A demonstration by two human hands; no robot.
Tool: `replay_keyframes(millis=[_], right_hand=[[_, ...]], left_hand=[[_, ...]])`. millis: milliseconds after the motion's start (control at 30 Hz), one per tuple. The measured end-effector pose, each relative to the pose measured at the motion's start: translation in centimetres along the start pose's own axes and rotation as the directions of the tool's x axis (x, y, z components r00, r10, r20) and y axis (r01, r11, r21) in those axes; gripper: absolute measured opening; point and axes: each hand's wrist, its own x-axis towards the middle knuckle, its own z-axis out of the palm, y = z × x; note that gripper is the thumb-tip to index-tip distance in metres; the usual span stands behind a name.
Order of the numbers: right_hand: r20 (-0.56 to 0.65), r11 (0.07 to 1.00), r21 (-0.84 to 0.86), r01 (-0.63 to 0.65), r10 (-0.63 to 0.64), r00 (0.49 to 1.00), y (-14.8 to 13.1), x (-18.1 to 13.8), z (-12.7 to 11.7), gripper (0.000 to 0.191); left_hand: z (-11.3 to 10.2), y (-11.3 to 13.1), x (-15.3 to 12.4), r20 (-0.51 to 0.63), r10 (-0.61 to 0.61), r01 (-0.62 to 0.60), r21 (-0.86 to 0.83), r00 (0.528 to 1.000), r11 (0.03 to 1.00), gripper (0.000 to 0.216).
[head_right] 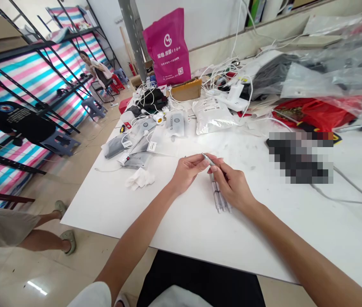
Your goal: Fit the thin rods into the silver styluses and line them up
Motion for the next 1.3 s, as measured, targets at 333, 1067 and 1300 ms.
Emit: replay_keyframes(millis=[333,1067,1300], right_hand=[[0.062,0.986,-0.169,-0.005,0.016,0.998,1.2,0.1,0.0,0.042],[0.05,0.981,-0.196,0.004,0.006,0.999,1.7,0.6,-0.1,0.033],[0.101,0.961,-0.266,0.071,-0.045,0.994,1.3,0.9,-0.1,0.037]], left_hand=[[0.3,-1.0,0.2,-0.124,0.054,-0.064,-0.079,0.991,0.995,0.04],[-0.4,-2.8,1.1,-0.322,0.085,-0.09,-0.003,0.943,0.996,0.034],[-0.1,-3.1,1.1,-0.425,0.097,-0.099,0.017,0.9,0.995,0.039]])
